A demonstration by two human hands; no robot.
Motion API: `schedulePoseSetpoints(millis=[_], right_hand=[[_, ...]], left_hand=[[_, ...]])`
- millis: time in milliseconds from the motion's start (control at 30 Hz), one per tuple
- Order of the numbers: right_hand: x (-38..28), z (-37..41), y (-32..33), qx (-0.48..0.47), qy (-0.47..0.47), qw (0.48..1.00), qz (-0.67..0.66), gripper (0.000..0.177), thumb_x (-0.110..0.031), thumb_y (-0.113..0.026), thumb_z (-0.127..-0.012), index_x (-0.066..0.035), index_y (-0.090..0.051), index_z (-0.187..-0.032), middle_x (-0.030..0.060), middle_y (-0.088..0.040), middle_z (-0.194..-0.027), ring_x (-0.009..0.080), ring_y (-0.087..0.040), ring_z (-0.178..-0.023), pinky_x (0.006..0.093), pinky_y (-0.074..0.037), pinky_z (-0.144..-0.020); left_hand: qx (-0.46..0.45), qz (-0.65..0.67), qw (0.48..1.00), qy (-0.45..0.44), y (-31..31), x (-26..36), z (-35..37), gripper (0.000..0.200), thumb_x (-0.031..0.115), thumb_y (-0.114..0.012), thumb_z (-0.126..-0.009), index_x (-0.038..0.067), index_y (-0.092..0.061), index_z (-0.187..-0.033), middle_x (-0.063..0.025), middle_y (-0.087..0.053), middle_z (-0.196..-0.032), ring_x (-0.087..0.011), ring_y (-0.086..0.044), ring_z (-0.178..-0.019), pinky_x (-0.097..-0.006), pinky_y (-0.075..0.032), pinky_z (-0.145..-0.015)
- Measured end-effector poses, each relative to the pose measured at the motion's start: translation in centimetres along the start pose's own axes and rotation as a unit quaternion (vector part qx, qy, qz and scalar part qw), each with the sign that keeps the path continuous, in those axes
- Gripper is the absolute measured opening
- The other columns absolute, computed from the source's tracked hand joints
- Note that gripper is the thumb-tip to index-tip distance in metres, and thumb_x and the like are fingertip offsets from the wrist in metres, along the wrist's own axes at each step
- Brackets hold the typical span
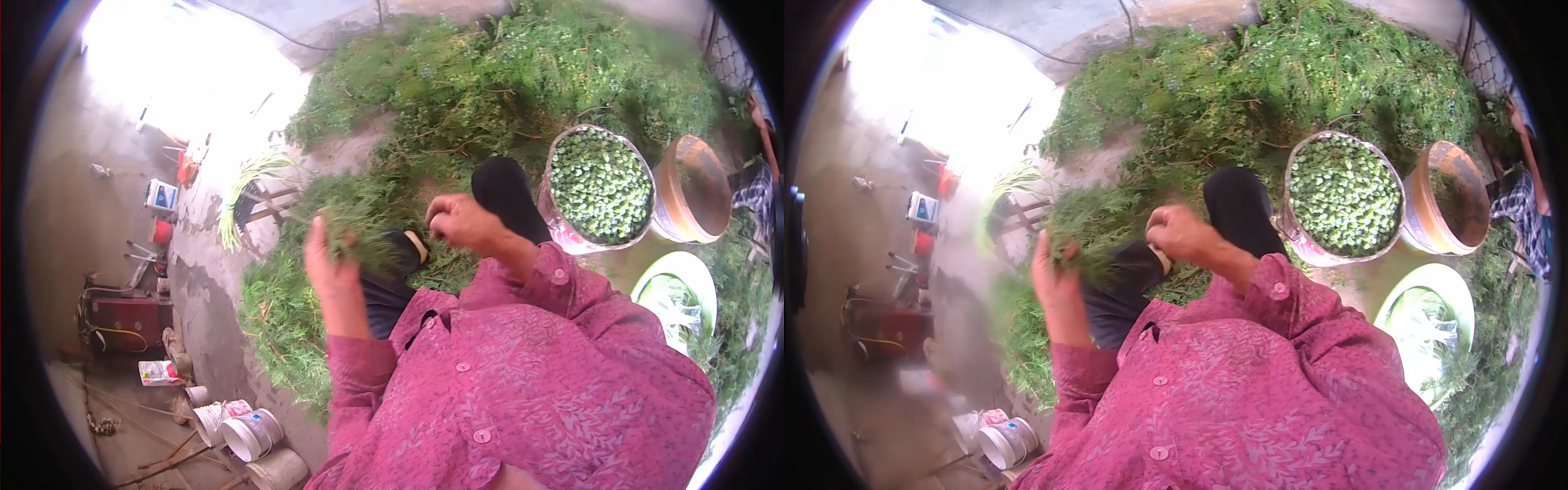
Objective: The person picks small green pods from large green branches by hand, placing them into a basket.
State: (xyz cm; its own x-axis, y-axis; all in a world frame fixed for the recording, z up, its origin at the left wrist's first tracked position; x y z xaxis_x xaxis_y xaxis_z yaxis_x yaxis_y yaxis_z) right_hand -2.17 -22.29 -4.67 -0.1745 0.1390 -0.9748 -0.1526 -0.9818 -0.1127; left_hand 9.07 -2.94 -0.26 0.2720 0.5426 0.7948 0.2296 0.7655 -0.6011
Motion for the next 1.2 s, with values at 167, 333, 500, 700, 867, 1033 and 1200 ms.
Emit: schedulePoseSetpoints(millis=[167,333,500,700,867,1033,1200], right_hand=[[-0.9,4.5,14.1,0.321,0.029,0.942,-0.092,0.014,-0.010,-0.057,-0.077,-0.004,-0.060,-0.089,0.0032,-0.058,-0.071,0.0087,-0.049,-0.053,0.0209,-0.041,-0.047],[3.0,10.4,27.6,0.548,0.056,0.759,0.347,0.021,-0.016,-0.053,-0.075,-0.005,-0.061,-0.091,0.0148,-0.064,-0.083,0.0269,-0.062,-0.074,0.0343,-0.048,-0.069],[5.6,10.6,28.5,0.417,-0.136,0.744,0.504,0.035,-0.027,-0.056,-0.070,-0.007,-0.062,-0.099,0.0191,-0.062,-0.095,0.0337,-0.059,-0.090,0.0390,-0.044,-0.082],[0.8,4.1,24.5,0.338,-0.051,0.793,0.504,0.033,-0.025,-0.056,-0.071,-0.004,-0.062,-0.096,0.0198,-0.061,-0.096,0.0343,-0.058,-0.089,0.0374,-0.045,-0.083],[-2.1,-4.9,20.0,0.183,0.042,0.836,0.515,0.031,-0.024,-0.055,-0.071,-0.001,-0.062,-0.090,0.0191,-0.062,-0.085,0.0340,-0.059,-0.080,0.0387,-0.046,-0.076],[0.6,-16.9,14.7,0.022,0.034,0.841,0.540,0.031,-0.022,-0.054,-0.070,0.003,-0.060,-0.087,0.0224,-0.060,-0.082,0.0342,-0.059,-0.077,0.0393,-0.047,-0.073],[10.6,-30.5,10.7,-0.097,0.016,0.826,0.555,0.030,-0.022,-0.054,-0.069,0.005,-0.058,-0.083,0.0239,-0.060,-0.079,0.0350,-0.059,-0.076,0.0417,-0.046,-0.073]], left_hand=[[0.229,-0.391,0.874,-0.174,7.7,7.6,-0.5,0.017,0.014,-0.056,-0.083,0.002,-0.060,-0.094,-0.0071,-0.063,-0.082,-0.0184,-0.059,-0.071,-0.0294,-0.048,-0.062],[0.307,-0.781,0.535,-0.101,14.4,13.4,1.0,0.038,0.023,-0.057,-0.079,-0.004,-0.056,-0.106,-0.0164,-0.061,-0.101,-0.0283,-0.058,-0.091,-0.0371,-0.045,-0.080],[0.223,-0.855,0.468,-0.020,21.5,11.8,-1.9,0.050,0.031,-0.059,-0.076,-0.002,-0.053,-0.113,-0.0205,-0.052,-0.116,-0.0320,-0.048,-0.110,-0.0365,-0.036,-0.095],[0.068,-0.837,0.529,-0.123,6.9,2.3,-5.2,0.041,0.029,-0.065,-0.074,0.004,-0.059,-0.106,-0.0171,-0.055,-0.112,-0.0306,-0.050,-0.106,-0.0398,-0.038,-0.092],[-0.050,-0.777,0.610,-0.148,1.0,-4.1,-9.4,0.038,0.022,-0.067,-0.072,0.001,-0.060,-0.103,-0.0190,-0.054,-0.112,-0.0324,-0.048,-0.107,-0.0391,-0.038,-0.092],[-0.154,-0.707,0.680,-0.116,0.6,-9.9,-13.2,0.038,0.021,-0.067,-0.071,0.000,-0.058,-0.102,-0.0202,-0.051,-0.113,-0.0350,-0.047,-0.105,-0.0400,-0.039,-0.091],[-0.282,-0.779,0.560,-0.016,-0.6,-12.1,-15.5,0.034,0.017,-0.068,-0.067,0.001,-0.056,-0.095,-0.0182,-0.053,-0.100,-0.0329,-0.052,-0.092,-0.0399,-0.044,-0.075]])
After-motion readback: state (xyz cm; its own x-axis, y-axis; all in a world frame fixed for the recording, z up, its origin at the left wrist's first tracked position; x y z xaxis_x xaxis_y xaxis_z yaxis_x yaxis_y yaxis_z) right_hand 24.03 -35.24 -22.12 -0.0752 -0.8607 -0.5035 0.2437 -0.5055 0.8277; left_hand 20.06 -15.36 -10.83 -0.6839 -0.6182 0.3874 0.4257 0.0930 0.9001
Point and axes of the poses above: each hand's wrist, its own z-axis away from the middle knuckle, its own y-axis out of the back of the hand, x = y × z, the point moved 4 cm from there along -z, towards the middle knuckle
